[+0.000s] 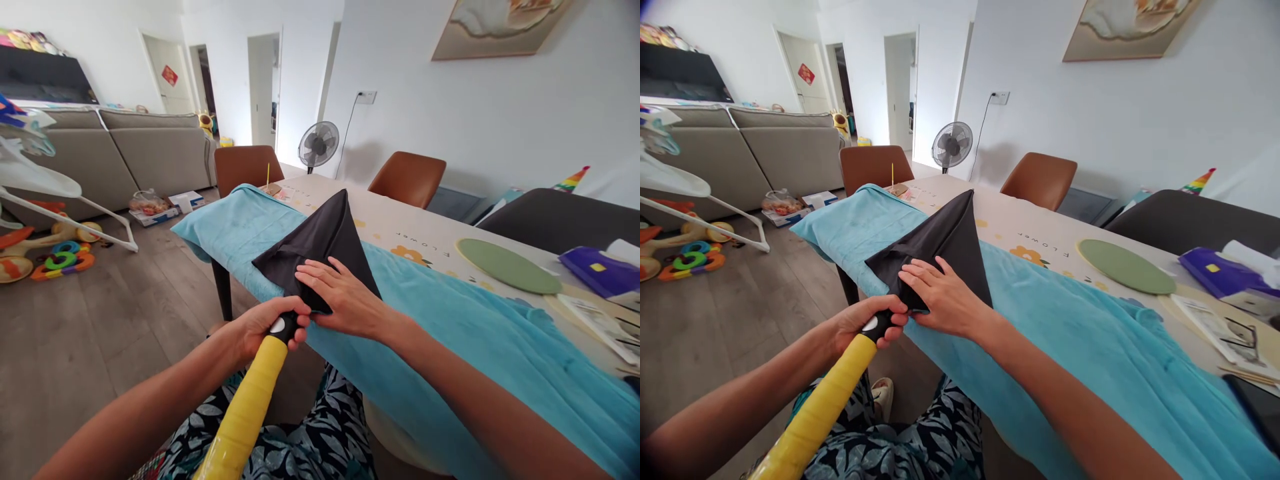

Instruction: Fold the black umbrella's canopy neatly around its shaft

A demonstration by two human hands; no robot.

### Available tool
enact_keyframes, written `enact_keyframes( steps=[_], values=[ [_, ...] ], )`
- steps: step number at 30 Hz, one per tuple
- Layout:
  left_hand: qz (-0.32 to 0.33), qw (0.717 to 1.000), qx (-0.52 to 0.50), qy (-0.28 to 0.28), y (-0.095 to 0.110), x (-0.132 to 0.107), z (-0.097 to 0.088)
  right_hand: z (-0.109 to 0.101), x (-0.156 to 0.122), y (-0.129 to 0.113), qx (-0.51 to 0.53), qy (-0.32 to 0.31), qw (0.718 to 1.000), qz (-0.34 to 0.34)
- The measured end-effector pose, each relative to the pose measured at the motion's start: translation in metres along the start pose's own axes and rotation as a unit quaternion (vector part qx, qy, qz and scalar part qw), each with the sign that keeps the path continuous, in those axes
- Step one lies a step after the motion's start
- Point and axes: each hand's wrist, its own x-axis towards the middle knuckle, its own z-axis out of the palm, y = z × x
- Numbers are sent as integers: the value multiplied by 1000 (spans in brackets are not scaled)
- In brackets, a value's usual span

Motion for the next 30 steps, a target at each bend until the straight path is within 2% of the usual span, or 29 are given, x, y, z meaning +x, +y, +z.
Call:
enact_keyframes(
  steps=[4,10,13,17,22,26,28,30],
  values=[
    [-16,1000,9,9,-6,-5,1,7,15,4,-33,-30,998,-49],
    [-6,1000,-17,-15,-12,-8,-3,28,32,4,-67,21,993,-92],
    [22,999,34,-5,-13,-7,-12,33,38,4,-75,4,991,-108],
    [96,984,146,46,-10,-8,-18,33,45,3,-87,-23,989,-120],
    [71,977,186,73,-8,-6,-14,33,48,-2,-75,-46,991,-99],
    [40,994,98,33,-6,-6,-13,18,35,-3,-2,-32,998,-51],
    [39,999,0,-26,-2,-9,-16,-3,23,-3,38,2,999,-9],
    [72,983,-126,-112,0,-11,-19,-30,9,-4,74,65,994,44]
  ],
)
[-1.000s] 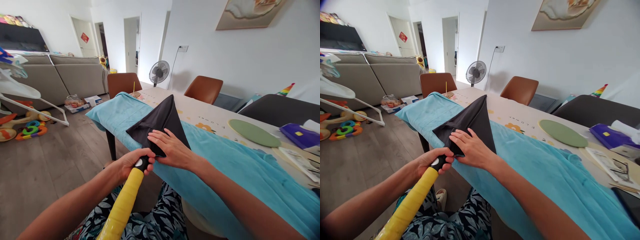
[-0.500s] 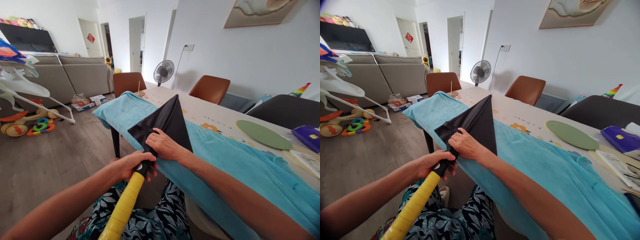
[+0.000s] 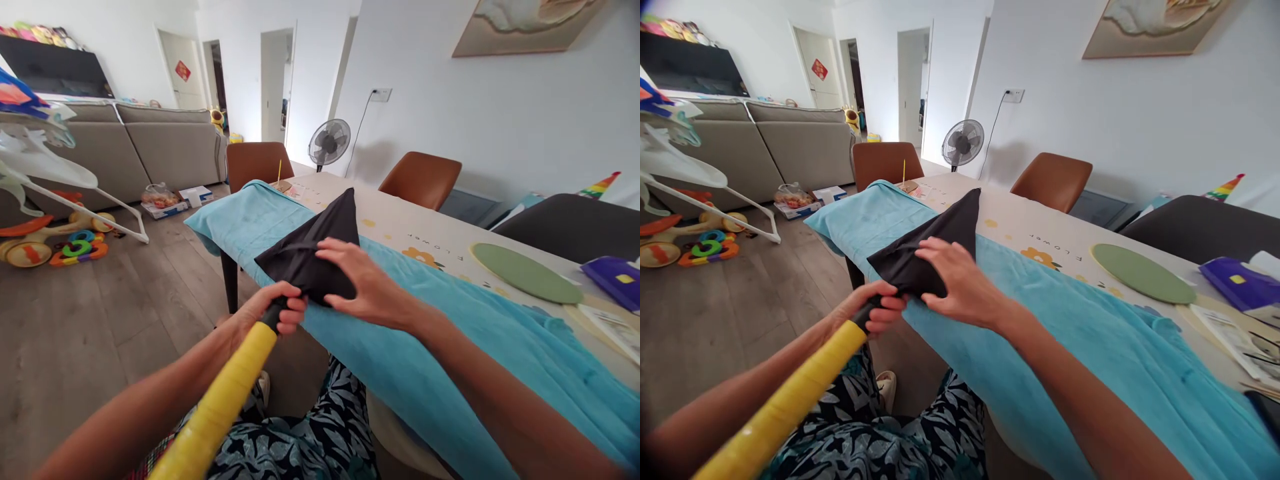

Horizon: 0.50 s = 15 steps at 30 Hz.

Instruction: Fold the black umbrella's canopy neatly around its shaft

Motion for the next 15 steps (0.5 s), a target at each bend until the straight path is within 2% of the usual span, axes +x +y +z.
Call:
enact_keyframes(
  steps=[2,3,6,8,11,13,15],
  values=[
    [39,992,-98,-70,-3,0,-2,-25,-9,-2,23,79,995,56],
    [44,988,-118,-85,-7,2,-3,-34,-13,-1,25,114,989,89],
    [6,992,-97,-74,-22,11,-3,-41,-20,9,27,166,969,180],
    [-4,994,-86,-71,-29,15,-3,-31,-22,23,51,156,958,235],
    [-9,996,-63,-66,-28,16,-5,-6,-22,50,106,119,934,320],
    [-20,998,-25,-45,-23,14,-7,12,-21,67,159,105,903,384],
    [-40,998,12,-38,-17,12,-11,27,-18,80,225,95,861,446]
  ],
)
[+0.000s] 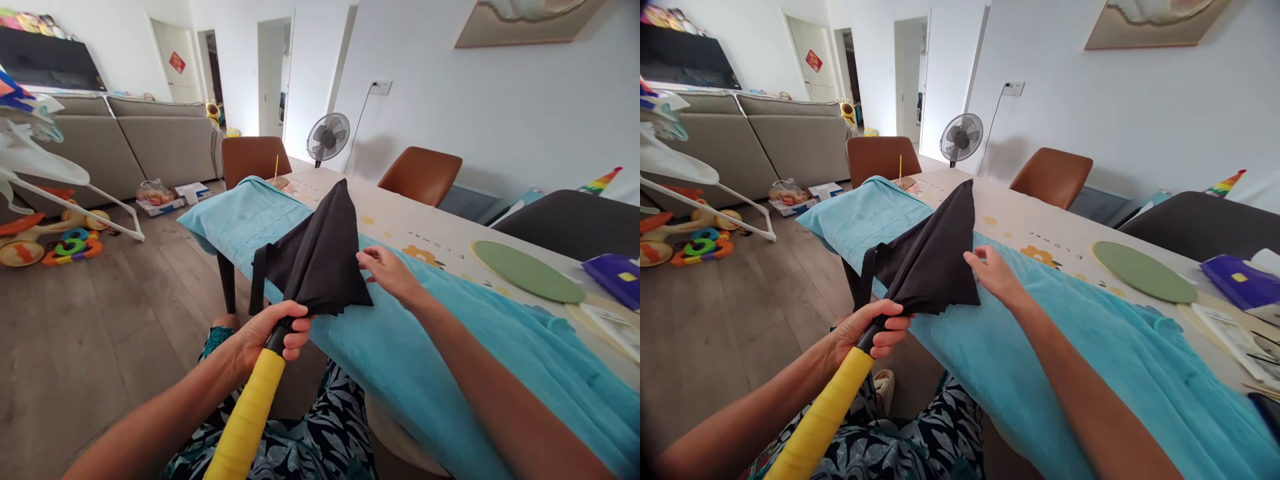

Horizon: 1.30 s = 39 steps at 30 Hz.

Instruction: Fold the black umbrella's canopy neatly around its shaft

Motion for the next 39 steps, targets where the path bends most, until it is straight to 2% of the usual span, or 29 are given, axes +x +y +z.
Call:
enact_keyframes(
  steps=[3,6,8,10,13,17,19,22,27,31,34,37,39],
  values=[
    [-35,999,32,-25,5,0,-6,11,9,9,62,7,996,67],
    [-46,998,38,-32,6,2,-9,14,8,10,74,-15,993,85],
    [-44,998,37,-32,6,4,-9,11,6,9,75,-46,992,93],
    [-42,998,35,-38,7,4,-8,5,5,7,103,-48,989,91],
    [-49,997,38,-56,10,4,-5,-6,5,5,172,-3,982,78],
    [-67,993,45,-91,12,13,0,-13,7,8,193,56,974,101],
    [-76,990,48,-107,10,22,2,-14,7,12,204,30,970,126],
    [-89,988,51,-116,7,36,4,-17,8,19,231,-46,958,162],
    [-84,988,30,-126,6,45,2,-23,12,30,250,-27,949,192],
    [-67,990,-2,-127,6,43,2,-21,16,39,343,-136,909,196],
    [-39,993,-23,-105,5,42,3,-20,16,42,370,-170,895,180],
    [-50,994,-18,-95,3,43,1,-27,17,39,348,-133,910,182],
    [-68,993,-9,-96,3,43,-2,-36,17,33,352,-68,920,161]
  ],
)
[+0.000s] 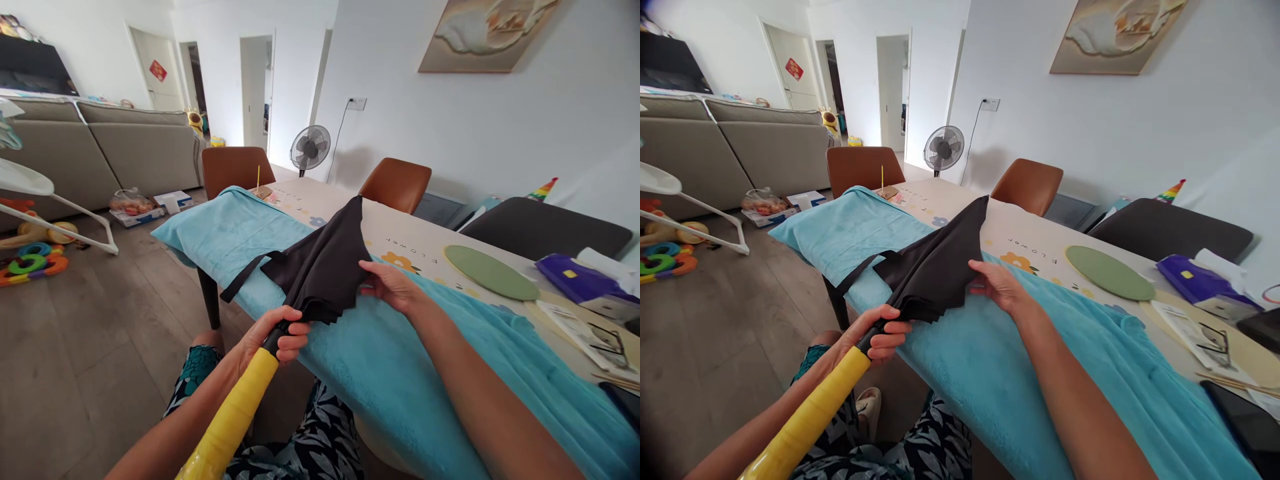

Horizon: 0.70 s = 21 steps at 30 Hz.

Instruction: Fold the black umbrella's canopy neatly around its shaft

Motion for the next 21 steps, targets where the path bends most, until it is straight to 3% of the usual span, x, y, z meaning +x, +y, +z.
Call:
enact_keyframes(
  steps=[3,6,11,15,21],
  values=[
    [-6,1000,10,11,0,-1,-3,-2,-7,-16,27,88,991,-95],
    [-14,999,23,29,1,-1,-2,5,-17,-25,9,98,990,-98],
    [-11,999,33,37,1,-1,-1,33,-33,-41,-21,45,998,-34],
    [-11,999,39,36,0,-2,-1,67,-30,-65,22,6,996,-86],
    [10,999,22,41,1,-5,1,124,-13,-83,12,-193,972,-136]
  ],
)
